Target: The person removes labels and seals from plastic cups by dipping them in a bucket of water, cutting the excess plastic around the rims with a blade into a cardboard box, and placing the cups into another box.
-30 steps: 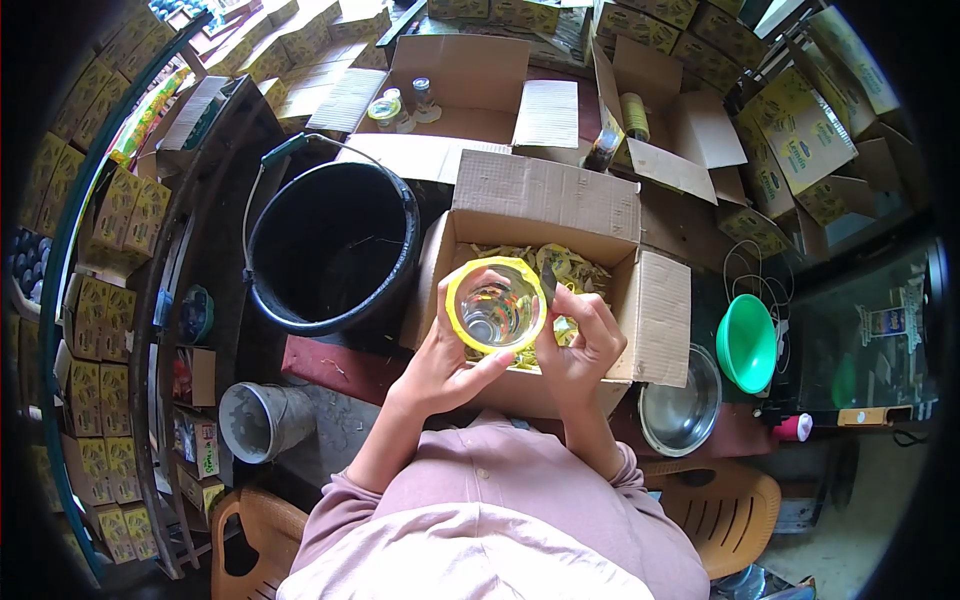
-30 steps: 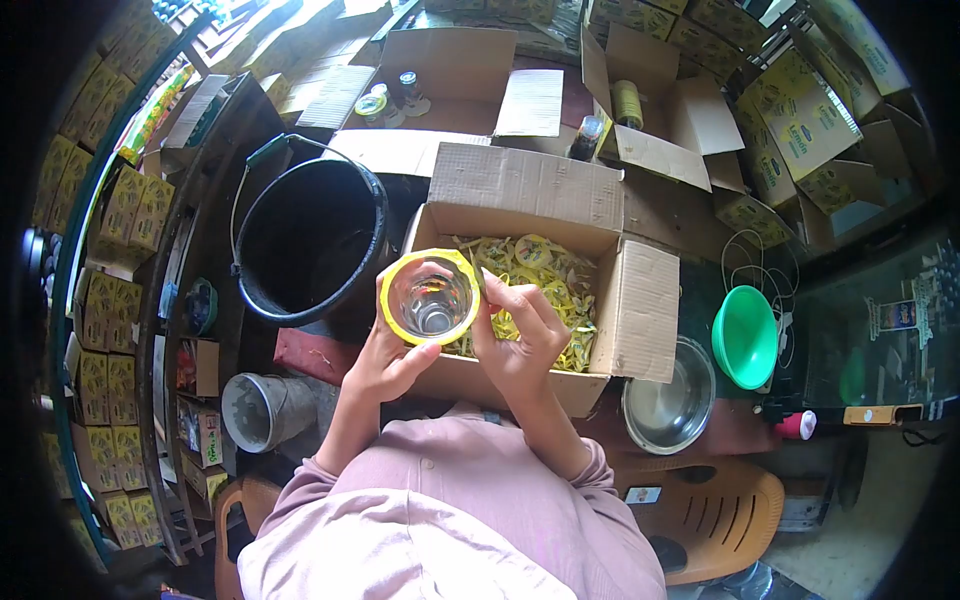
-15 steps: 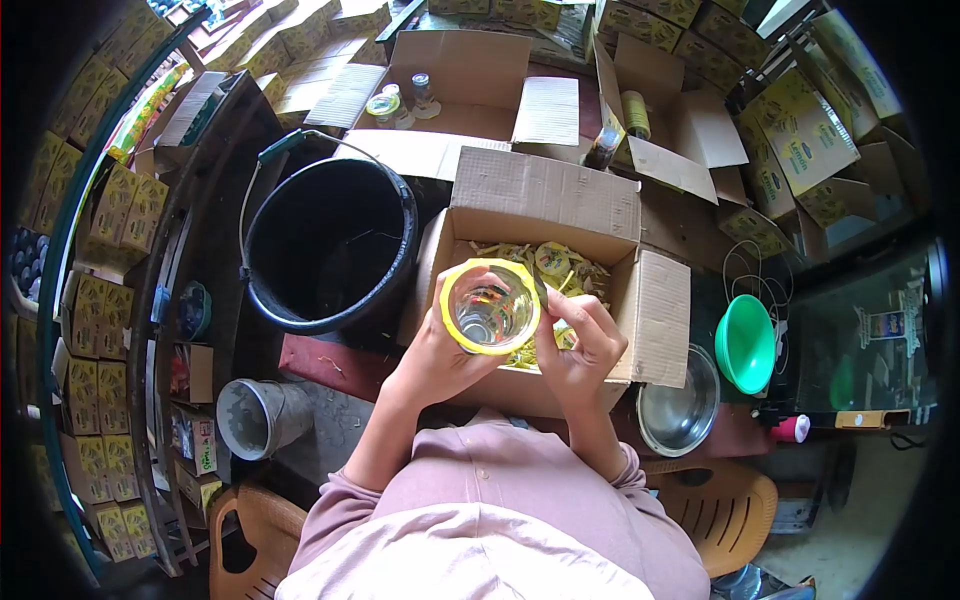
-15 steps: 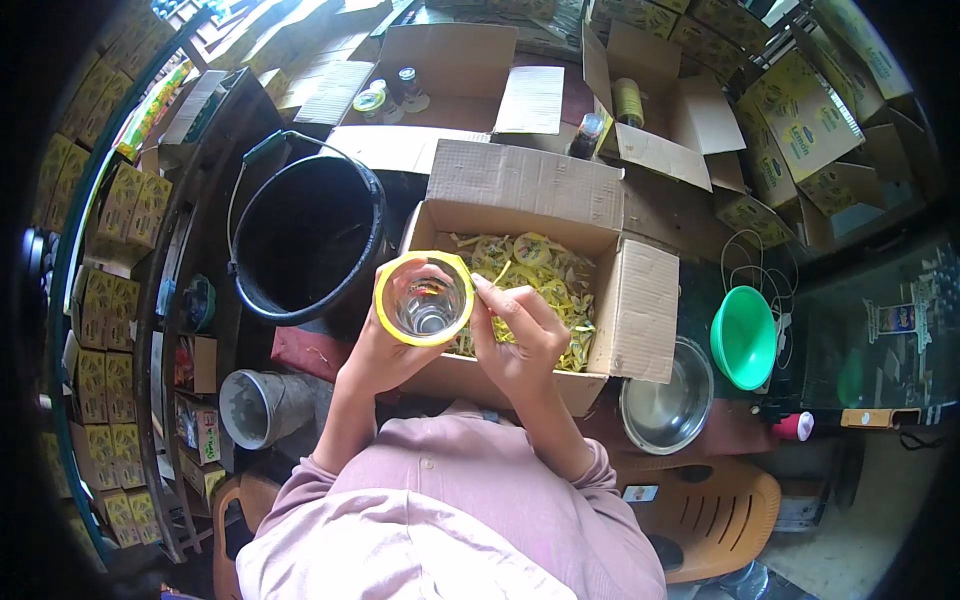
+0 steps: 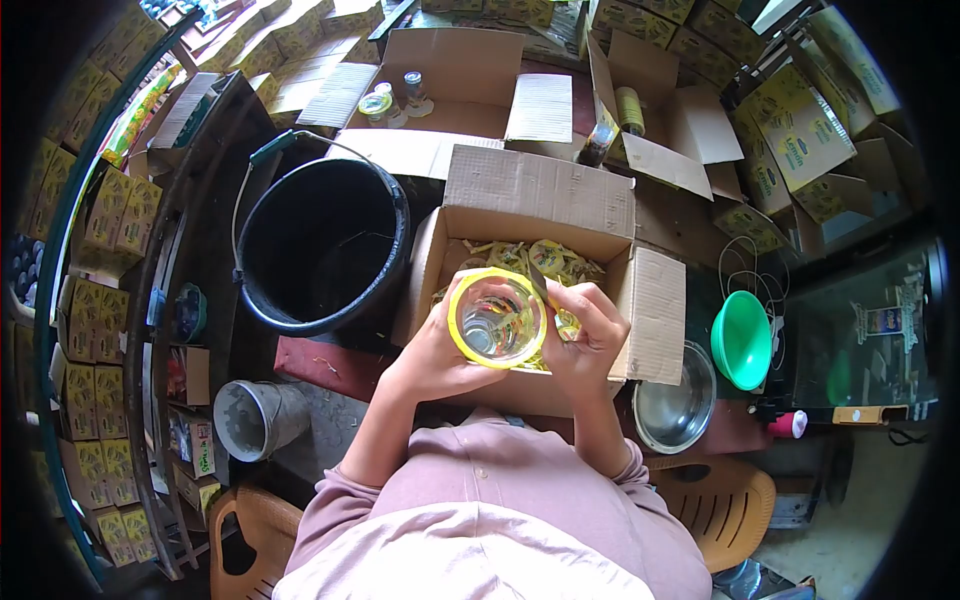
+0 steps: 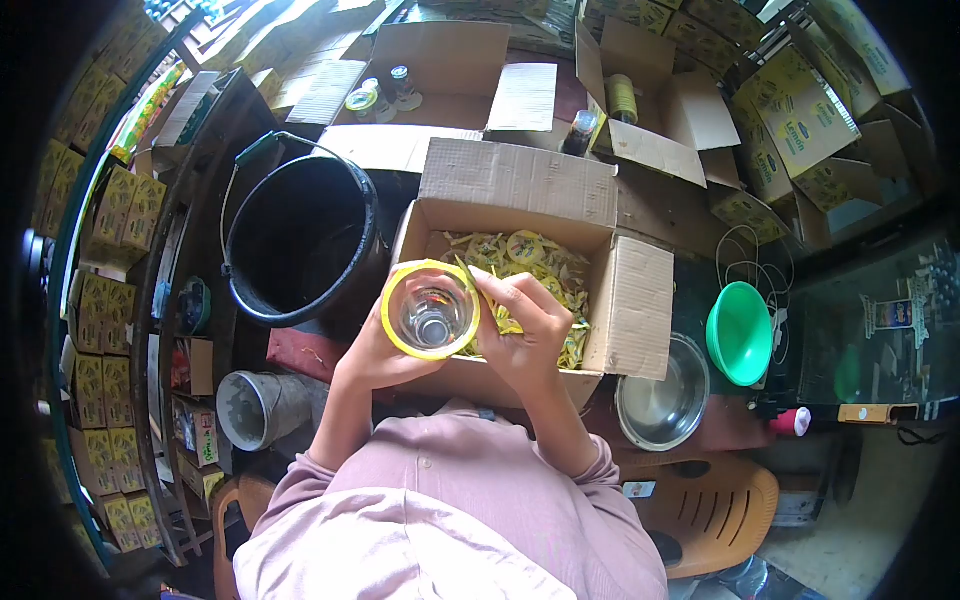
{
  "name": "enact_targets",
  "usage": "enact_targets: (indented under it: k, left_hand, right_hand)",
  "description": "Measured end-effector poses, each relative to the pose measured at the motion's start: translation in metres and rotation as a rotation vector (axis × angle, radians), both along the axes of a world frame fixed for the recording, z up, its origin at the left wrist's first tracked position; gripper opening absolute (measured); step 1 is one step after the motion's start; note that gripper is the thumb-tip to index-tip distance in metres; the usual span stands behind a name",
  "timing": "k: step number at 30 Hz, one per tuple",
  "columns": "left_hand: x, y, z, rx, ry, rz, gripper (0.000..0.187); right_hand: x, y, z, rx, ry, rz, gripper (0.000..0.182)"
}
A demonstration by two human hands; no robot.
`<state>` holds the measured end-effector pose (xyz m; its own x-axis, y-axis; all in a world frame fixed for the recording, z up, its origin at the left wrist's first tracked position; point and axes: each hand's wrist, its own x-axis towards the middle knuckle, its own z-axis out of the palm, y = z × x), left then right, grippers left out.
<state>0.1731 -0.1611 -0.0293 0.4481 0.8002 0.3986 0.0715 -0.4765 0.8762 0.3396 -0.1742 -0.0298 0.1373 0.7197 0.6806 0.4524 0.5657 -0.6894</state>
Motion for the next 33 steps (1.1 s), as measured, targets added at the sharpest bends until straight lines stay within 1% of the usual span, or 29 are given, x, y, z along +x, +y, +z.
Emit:
enact_targets:
  k: [2, 5, 6, 8, 12, 15, 18, 21, 24, 27, 28, 31, 32, 33]
  left_hand:
    - [0.003, 0.003, -0.003, 0.022, -0.011, 0.013, 0.061]
    - [0.007, 0.005, -0.007, 0.028, 0.007, 0.074, 0.064]
    - [0.010, 0.004, -0.010, -0.049, -0.084, 0.073, 0.066]
    - [0.009, 0.004, -0.014, -0.052, -0.087, 0.068, 0.068]
    - [0.006, 0.005, -0.014, -0.015, -0.055, 0.043, 0.067]
    - [0.002, 0.006, -0.010, 0.012, 0.016, 0.013, 0.065]
    - [0.001, 0.004, -0.002, -0.030, 0.043, -0.020, 0.063]
    - [0.000, 0.008, -0.003, -0.127, -0.037, -0.152, 0.063]
    - [-0.003, 0.014, -0.006, -0.067, -0.024, -0.203, 0.067]
    - [0.002, 0.014, -0.023, -0.036, -0.142, -0.073, 0.072]
    - [-0.001, 0.017, -0.023, 0.039, -0.006, -0.074, 0.074]
    - [0.005, 0.013, -0.029, -0.171, -0.284, -0.110, 0.068]
    - [0.007, 0.012, -0.028, -0.168, -0.344, -0.104, 0.064]
    - [0.008, 0.010, -0.028, -0.196, -0.352, -0.099, 0.064]
  right_hand:
    - [0.001, -0.001, 0.000, -0.025, 0.002, -0.013, 0.033]
    - [0.001, -0.002, -0.001, -0.033, 0.027, -0.046, 0.034]
    - [0.000, -0.003, 0.000, -0.047, 0.027, -0.056, 0.035]
    - [-0.002, -0.007, 0.004, -0.077, 0.027, -0.076, 0.036]
    - [0.000, -0.007, -0.001, -0.007, -0.057, -0.087, 0.035]
    - [0.002, -0.006, 0.000, 0.007, -0.061, -0.064, 0.036]
    - [0.003, -0.005, 0.000, -0.004, -0.065, -0.041, 0.037]
    - [0.004, -0.003, -0.001, 0.000, -0.048, -0.026, 0.038]
    - [0.004, -0.004, 0.000, -0.013, -0.036, -0.030, 0.037]
    - [0.001, -0.004, 0.001, -0.024, -0.015, -0.060, 0.034]
    - [0.000, -0.005, 0.000, -0.024, -0.006, -0.072, 0.033]
    - [-0.003, -0.005, -0.001, -0.016, -0.008, -0.132, 0.032]
    - [-0.004, -0.005, -0.001, -0.014, -0.013, -0.156, 0.032]
    - [-0.005, -0.004, -0.002, -0.017, -0.003, -0.166, 0.033]
